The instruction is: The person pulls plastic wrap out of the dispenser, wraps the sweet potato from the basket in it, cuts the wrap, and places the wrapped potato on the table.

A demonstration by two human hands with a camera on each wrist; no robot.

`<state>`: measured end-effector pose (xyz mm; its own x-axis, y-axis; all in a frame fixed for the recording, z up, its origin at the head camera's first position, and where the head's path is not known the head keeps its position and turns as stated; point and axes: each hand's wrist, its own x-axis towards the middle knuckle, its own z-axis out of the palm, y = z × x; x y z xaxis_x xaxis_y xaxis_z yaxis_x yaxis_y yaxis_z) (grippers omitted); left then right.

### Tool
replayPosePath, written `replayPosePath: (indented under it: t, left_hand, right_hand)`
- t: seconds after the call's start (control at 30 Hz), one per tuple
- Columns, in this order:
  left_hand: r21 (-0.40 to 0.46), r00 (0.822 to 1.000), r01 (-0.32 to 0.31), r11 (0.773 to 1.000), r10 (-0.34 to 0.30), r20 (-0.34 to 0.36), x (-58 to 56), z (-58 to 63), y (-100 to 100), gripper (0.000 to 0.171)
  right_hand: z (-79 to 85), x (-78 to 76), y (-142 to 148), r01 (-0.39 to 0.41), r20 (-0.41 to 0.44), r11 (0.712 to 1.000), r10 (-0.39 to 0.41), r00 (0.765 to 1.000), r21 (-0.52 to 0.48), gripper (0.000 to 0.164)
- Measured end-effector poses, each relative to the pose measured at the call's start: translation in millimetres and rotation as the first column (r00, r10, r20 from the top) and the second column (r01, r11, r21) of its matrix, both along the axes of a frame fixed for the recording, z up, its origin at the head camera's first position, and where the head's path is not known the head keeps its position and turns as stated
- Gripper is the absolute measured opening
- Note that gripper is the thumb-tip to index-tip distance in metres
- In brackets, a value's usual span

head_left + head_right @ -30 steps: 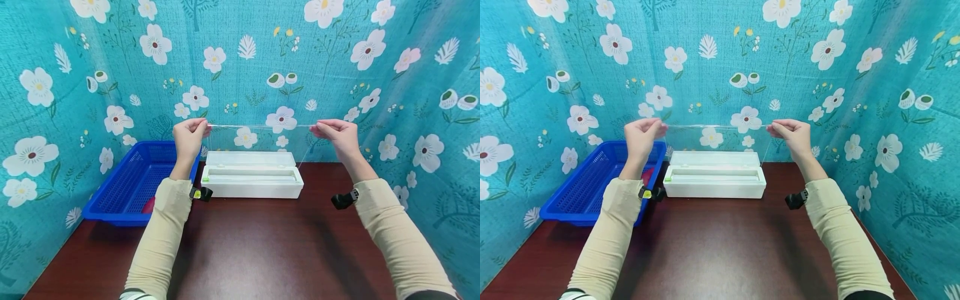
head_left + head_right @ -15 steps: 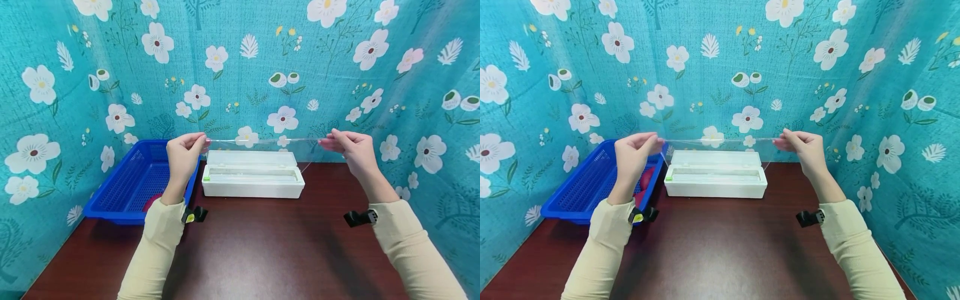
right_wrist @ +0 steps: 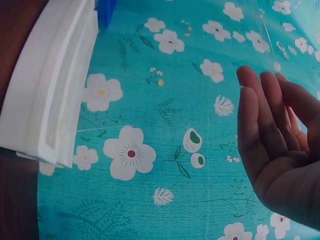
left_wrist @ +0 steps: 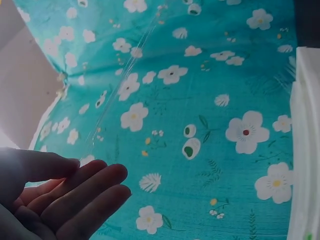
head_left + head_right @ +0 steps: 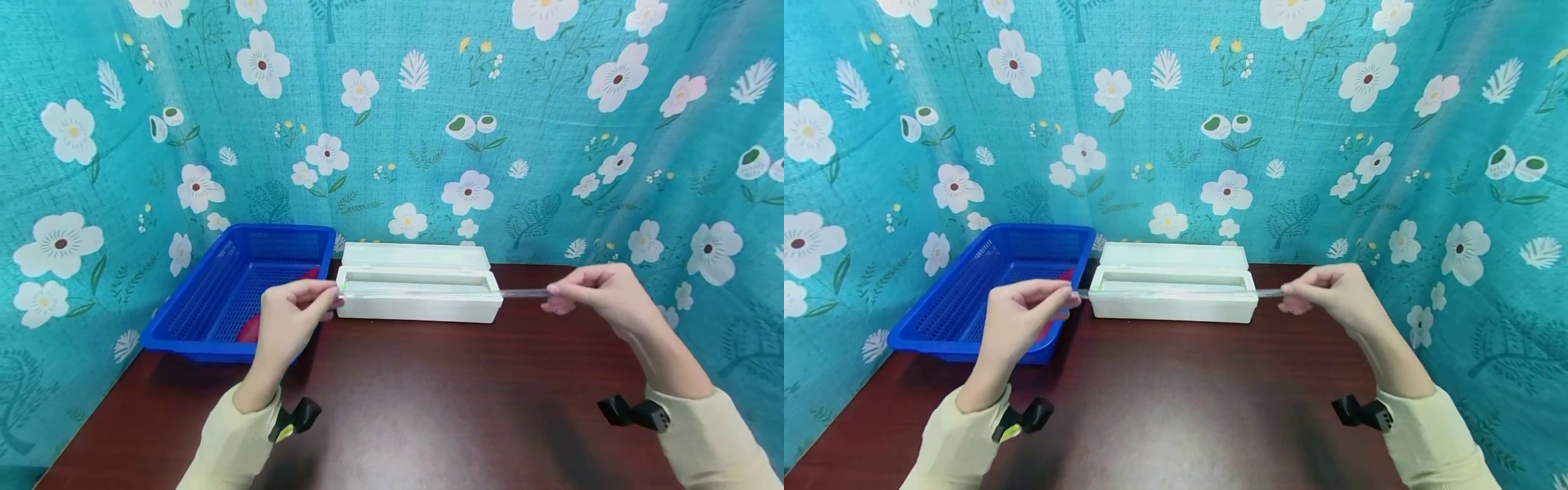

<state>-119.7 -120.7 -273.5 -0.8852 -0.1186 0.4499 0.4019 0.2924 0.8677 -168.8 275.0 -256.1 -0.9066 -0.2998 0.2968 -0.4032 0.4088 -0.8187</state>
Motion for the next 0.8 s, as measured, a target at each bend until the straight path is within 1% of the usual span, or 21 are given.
replayPosePath:
  t: [0.07, 0.1, 0.13, 0.23, 0.4, 0.47, 0.57, 0.67, 0.7, 0.8]
  left_hand:
    - [-0.039, 1.000, -0.001, 0.999, 0.003, 0.030, 9.1, -4.3, -0.1, 0.014]
    - [-0.059, 0.999, -0.003, 0.998, 0.005, 0.032, 13.2, -7.3, -0.4, 0.014]
    - [-0.076, 1.000, 0.001, 0.997, 0.001, 0.025, 14.5, -13.5, -1.9, 0.014]
    - [-0.139, 1.000, 0.004, 0.990, -0.001, 0.021, 23.3, -22.8, -2.6, 0.012]
    - [-0.221, 1.000, 0.003, 0.975, 0.002, 0.022, 35.6, -39.3, -2.5, 0.009]
    - [-0.243, 1.000, 0.009, 0.970, -0.005, 0.013, 40.7, -46.9, -2.7, 0.010]
    - [-0.286, 0.999, 0.023, 0.958, -0.029, -0.019, 48.3, -59.4, -3.6, 0.013]
    - [-0.309, 0.997, 0.061, 0.949, -0.072, -0.025, 54.2, -70.5, -4.6, 0.014]
    - [-0.316, 0.996, 0.076, 0.946, -0.086, -0.016, 55.6, -73.8, -5.2, 0.015]
    - [-0.307, 0.990, 0.142, 0.941, -0.131, 0.057, 59.0, -82.4, -7.4, 0.016]
  right_hand:
    - [-5.6, 7.2, 3.0, -0.034, 0.006, 0.998, 0.034, 0.999, 0.043, 0.009]
    - [-8.4, 10.5, 4.5, -0.060, 0.012, 0.997, 0.059, 0.998, 0.057, 0.008]
    - [-11.4, 13.5, 5.7, -0.085, 0.016, 0.994, 0.085, 0.996, 0.062, 0.008]
    - [-19.1, 21.1, 7.6, -0.156, 0.039, 0.985, 0.153, 0.987, 0.074, 0.011]
    - [-32.2, 30.1, 10.5, -0.268, 0.080, 0.962, 0.263, 0.961, 0.050, 0.012]
    - [-38.0, 33.0, 11.0, -0.297, 0.115, 0.954, 0.292, 0.949, 0.031, 0.011]
    - [-48.0, 36.0, 11.6, -0.340, 0.197, 0.941, 0.332, 0.922, 0.003, 0.022]
    - [-59.6, 37.2, 11.9, -0.366, 0.282, 0.930, 0.357, 0.891, -0.021, 0.038]
    - [-63.5, 37.6, 12.1, -0.372, 0.304, 0.928, 0.362, 0.881, -0.027, 0.042]
    - [-75.2, 39.0, 11.6, -0.384, 0.348, 0.922, 0.375, 0.859, -0.046, 0.050]
